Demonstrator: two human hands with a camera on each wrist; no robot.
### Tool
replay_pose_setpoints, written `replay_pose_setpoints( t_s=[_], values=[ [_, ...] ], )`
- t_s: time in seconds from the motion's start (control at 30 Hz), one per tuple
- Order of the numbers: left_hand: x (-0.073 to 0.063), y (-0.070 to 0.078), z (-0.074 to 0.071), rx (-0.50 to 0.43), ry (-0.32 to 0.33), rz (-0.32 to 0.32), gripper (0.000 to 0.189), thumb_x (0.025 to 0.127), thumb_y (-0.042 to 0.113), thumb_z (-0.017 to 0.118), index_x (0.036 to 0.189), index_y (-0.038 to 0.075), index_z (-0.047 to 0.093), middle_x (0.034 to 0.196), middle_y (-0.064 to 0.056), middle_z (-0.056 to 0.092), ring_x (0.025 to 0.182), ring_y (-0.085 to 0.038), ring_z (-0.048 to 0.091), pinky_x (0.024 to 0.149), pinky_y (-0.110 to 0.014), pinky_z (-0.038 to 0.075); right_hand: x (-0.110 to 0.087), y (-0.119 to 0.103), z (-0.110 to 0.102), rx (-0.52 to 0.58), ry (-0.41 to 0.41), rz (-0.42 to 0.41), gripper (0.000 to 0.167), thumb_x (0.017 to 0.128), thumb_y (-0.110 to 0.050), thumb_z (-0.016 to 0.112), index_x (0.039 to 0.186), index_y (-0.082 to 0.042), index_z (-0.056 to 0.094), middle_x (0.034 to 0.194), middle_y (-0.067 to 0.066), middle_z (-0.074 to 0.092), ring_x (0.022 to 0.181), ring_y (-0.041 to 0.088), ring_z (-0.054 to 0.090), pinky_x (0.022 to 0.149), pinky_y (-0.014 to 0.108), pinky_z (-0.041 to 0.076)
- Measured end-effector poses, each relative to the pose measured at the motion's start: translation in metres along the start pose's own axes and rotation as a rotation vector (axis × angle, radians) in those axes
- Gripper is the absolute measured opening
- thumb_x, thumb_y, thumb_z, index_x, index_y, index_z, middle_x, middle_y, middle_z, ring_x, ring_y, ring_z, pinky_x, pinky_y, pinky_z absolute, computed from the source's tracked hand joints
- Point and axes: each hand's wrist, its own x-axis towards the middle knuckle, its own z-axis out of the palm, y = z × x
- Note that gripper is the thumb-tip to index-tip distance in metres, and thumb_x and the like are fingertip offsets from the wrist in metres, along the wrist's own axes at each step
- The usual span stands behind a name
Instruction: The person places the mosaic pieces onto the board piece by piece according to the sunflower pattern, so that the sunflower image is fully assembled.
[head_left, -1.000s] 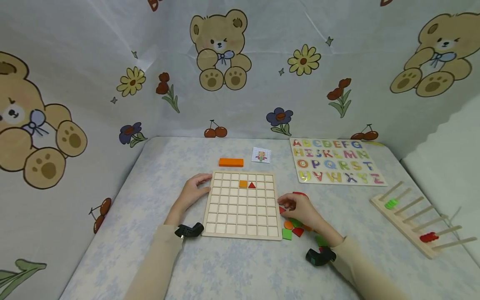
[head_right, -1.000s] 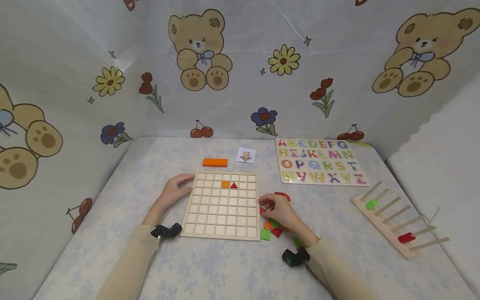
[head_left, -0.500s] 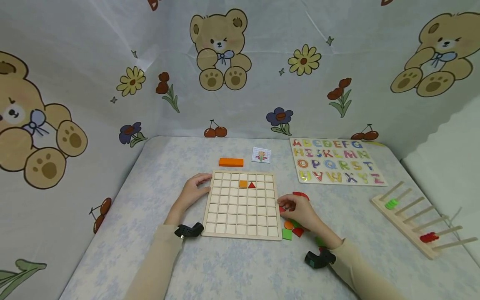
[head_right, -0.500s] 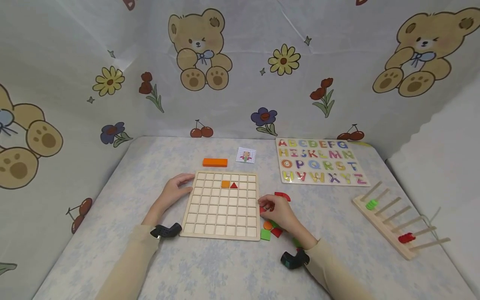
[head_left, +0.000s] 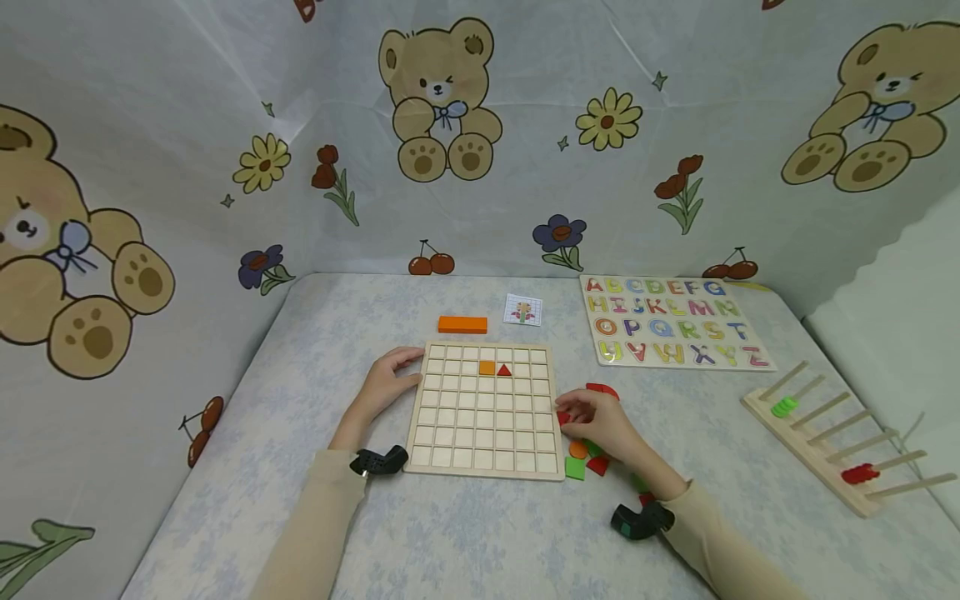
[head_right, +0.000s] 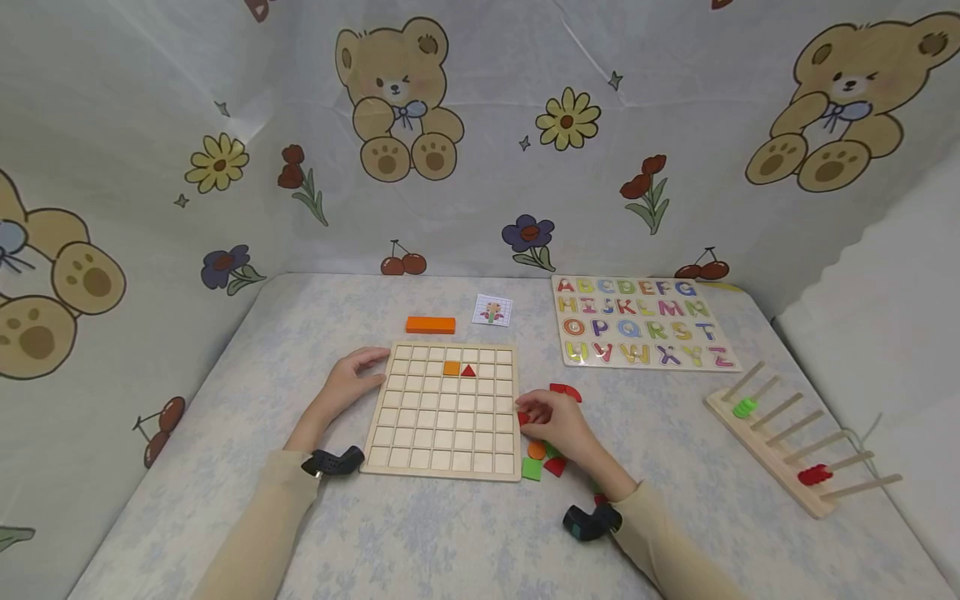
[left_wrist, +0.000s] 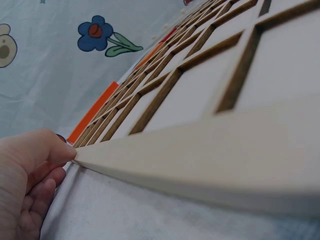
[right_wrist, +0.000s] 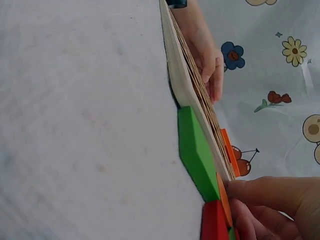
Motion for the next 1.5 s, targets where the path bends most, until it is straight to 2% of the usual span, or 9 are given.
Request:
replay_pose_setpoints(
  t_s=[0.1,0.23,0.5,0.77,0.93,1.07,1.23,1.37,1.5],
  values=[
    [0.006,-0.016,0.003,-0.002,0.009,-0.001,0.044,0.090,0.007,0.064,0.132,0.002,0.055,0.140,-0.018,0.050,0.124,-0.034,0.048,0.107,-0.051,0.038,0.000,0.002,-0.003,0.076,-0.036,0.016,0.032,0.080,0.001,0.072,0.111,0.004,0.065,0.102,0.024,0.067,0.072,0.007,0.061,0.060,0.022,0.054],
    [0.014,-0.038,0.006,0.007,0.019,-0.007,0.044,0.089,0.013,0.067,0.132,0.010,0.058,0.139,-0.011,0.052,0.123,-0.028,0.049,0.107,-0.048,0.039,0.001,0.005,-0.004,0.100,-0.035,0.032,0.029,0.082,0.003,0.069,0.111,0.007,0.064,0.101,0.026,0.067,0.073,0.008,0.063,0.060,0.021,0.054],
    [0.014,-0.039,0.005,0.015,0.015,-0.016,0.044,0.089,0.014,0.066,0.132,0.011,0.058,0.140,-0.009,0.051,0.124,-0.027,0.049,0.107,-0.047,0.039,0.002,0.003,-0.001,0.124,-0.009,0.060,0.024,0.087,0.004,0.062,0.111,0.009,0.063,0.100,0.027,0.066,0.077,0.006,0.066,0.068,0.017,0.055],
    [0.014,-0.040,0.005,0.009,0.023,-0.017,0.043,0.089,0.013,0.067,0.131,0.011,0.058,0.140,-0.010,0.051,0.124,-0.028,0.049,0.107,-0.046,0.039,0.000,0.000,0.008,-0.062,0.036,-0.063,0.035,0.074,-0.008,0.080,0.106,-0.001,0.067,0.087,0.013,0.065,0.072,0.009,0.057,0.063,0.018,0.050],
    [0.013,-0.034,0.007,0.006,0.032,-0.008,0.043,0.090,0.008,0.065,0.132,0.006,0.056,0.141,-0.014,0.050,0.125,-0.032,0.048,0.108,-0.049,0.038,-0.002,-0.011,0.010,-0.058,0.039,-0.085,0.033,0.075,0.001,0.077,0.105,0.006,0.065,0.088,0.019,0.067,0.071,0.010,0.056,0.062,0.018,0.049],
    [0.010,-0.024,0.006,0.002,0.013,-0.015,0.044,0.090,0.005,0.063,0.133,0.000,0.054,0.142,-0.019,0.047,0.126,-0.037,0.046,0.109,-0.052,0.036,-0.001,-0.027,0.008,-0.030,0.036,-0.054,0.033,0.074,0.003,0.076,0.105,0.009,0.065,0.088,0.023,0.067,0.071,0.011,0.057,0.062,0.019,0.051],
    [0.010,-0.026,0.005,0.005,0.012,-0.012,0.044,0.090,0.006,0.063,0.134,0.000,0.053,0.143,-0.019,0.046,0.126,-0.037,0.046,0.109,-0.053,0.036,0.023,-0.030,0.013,-0.049,0.061,-0.057,0.033,0.076,-0.004,0.078,0.107,0.003,0.067,0.089,0.014,0.069,0.073,0.007,0.058,0.065,0.018,0.051],
    [0.013,-0.036,0.006,0.004,0.025,0.000,0.043,0.090,0.011,0.065,0.132,0.006,0.056,0.141,-0.014,0.050,0.124,-0.032,0.048,0.108,-0.050,0.038,0.059,-0.040,0.027,-0.034,0.070,-0.075,0.032,0.077,-0.005,0.077,0.106,0.003,0.067,0.094,0.016,0.070,0.076,0.013,0.060,0.066,0.021,0.050],
    [0.016,-0.040,0.005,0.004,0.021,0.000,0.043,0.089,0.014,0.067,0.131,0.012,0.058,0.139,-0.009,0.052,0.123,-0.028,0.050,0.107,-0.047,0.040,0.097,-0.049,0.048,0.005,0.031,-0.067,0.032,0.077,-0.004,0.077,0.107,0.003,0.067,0.098,0.019,0.069,0.077,0.017,0.061,0.066,0.022,0.050]
  ],
)
